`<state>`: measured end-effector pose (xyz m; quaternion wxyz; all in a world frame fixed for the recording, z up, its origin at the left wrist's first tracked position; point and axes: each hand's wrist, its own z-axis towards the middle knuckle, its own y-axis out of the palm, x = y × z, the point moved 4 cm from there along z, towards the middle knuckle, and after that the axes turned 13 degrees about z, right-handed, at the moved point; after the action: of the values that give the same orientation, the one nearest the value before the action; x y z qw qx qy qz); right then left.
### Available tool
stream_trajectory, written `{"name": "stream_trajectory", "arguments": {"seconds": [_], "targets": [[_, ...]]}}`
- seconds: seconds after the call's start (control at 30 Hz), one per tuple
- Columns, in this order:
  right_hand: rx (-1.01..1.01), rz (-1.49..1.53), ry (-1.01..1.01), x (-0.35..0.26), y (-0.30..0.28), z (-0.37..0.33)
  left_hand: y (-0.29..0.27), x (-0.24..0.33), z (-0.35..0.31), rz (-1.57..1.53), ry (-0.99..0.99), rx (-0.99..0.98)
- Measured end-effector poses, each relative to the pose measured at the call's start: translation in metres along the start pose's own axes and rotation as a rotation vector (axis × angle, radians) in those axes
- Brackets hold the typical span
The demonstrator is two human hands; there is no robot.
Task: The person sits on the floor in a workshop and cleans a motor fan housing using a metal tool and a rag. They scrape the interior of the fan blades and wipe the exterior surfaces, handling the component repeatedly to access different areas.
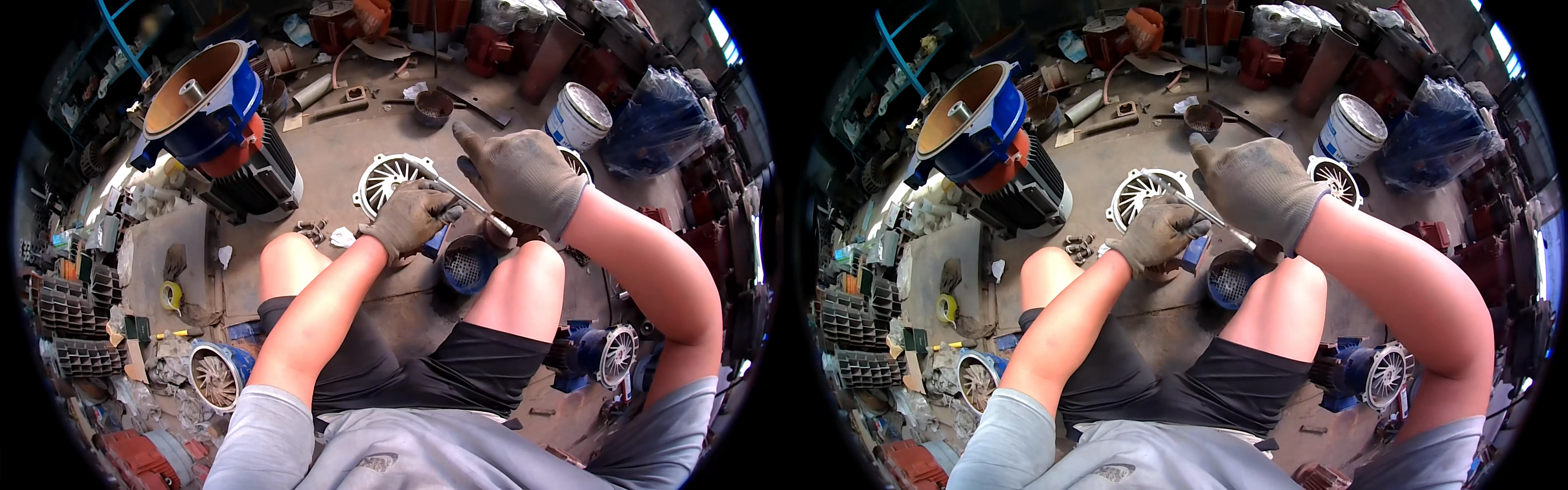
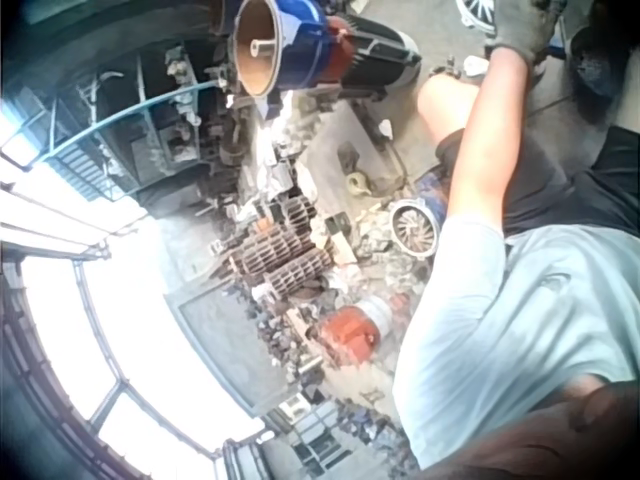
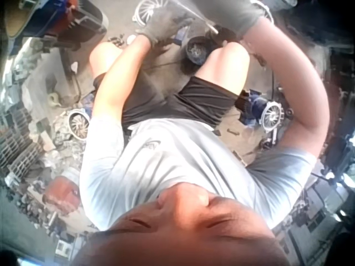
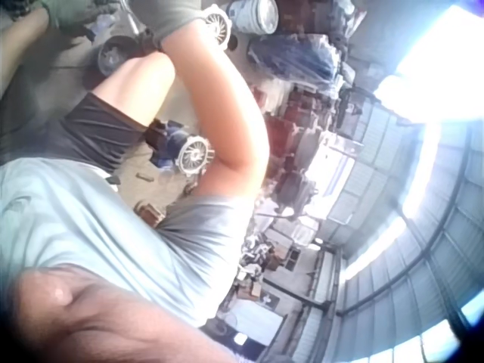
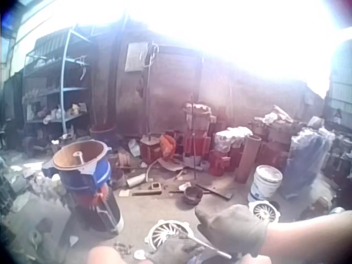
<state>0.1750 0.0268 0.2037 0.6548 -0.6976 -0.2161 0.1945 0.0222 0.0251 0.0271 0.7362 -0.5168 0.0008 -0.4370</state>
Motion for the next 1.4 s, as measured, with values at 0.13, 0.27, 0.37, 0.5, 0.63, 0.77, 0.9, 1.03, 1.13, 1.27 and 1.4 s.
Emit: {"name": "stream_trajectory", "arguments": {"seconds": [0.13, 0.27, 0.37, 0.5, 0.63, 0.77, 0.9, 1.03, 1.13, 1.27, 1.4], "targets": [[0.155, -0.204, -0.539, -0.015, -0.013, -0.008, 0.007, -0.009, 0.001, -0.041, -0.017, -0.053], [0.036, -0.18, -0.642, -0.013, 0.003, -0.014, 0.01, -0.006, 0.002, 0.029, -0.029, -0.173], [-0.234, -0.084, -0.104, -0.023, 0.0, -0.002, 0.009, -0.012, -0.002, 0.037, -0.003, -0.129], [-0.207, -0.11, 0.044, -0.029, -0.01, 0.005, 0.018, -0.021, -0.006, 0.01, -0.034, -0.14], [0.096, -0.233, -0.539, -0.016, -0.006, -0.009, 0.02, -0.013, -0.001, 0.085, -0.001, -0.12], [-0.061, -0.138, -0.475, -0.016, 0.005, -0.01, 0.017, -0.013, -0.002, 0.084, 0.027, -0.076], [-0.307, 0.168, 0.123, -0.023, 0.008, -0.004, 0.012, -0.014, -0.004, 0.097, 0.052, -0.025], [-0.152, 0.348, 0.177, -0.005, 0.037, -0.001, 0.01, -0.013, 0.001, 0.077, 0.025, -0.135], [-0.023, 0.178, 0.018, -0.006, 0.0, -0.008, 0.016, -0.015, -0.003, 0.06, 0.072, 0.011], [0.131, -0.244, -0.662, -0.01, -0.004, -0.015, 0.012, -0.006, 0.002, 0.107, 0.021, -0.121], [0.038, -0.064, -0.759, -0.014, 0.005, 0.003, 0.011, -0.01, -0.002, 0.124, 0.025, -0.084]]}}
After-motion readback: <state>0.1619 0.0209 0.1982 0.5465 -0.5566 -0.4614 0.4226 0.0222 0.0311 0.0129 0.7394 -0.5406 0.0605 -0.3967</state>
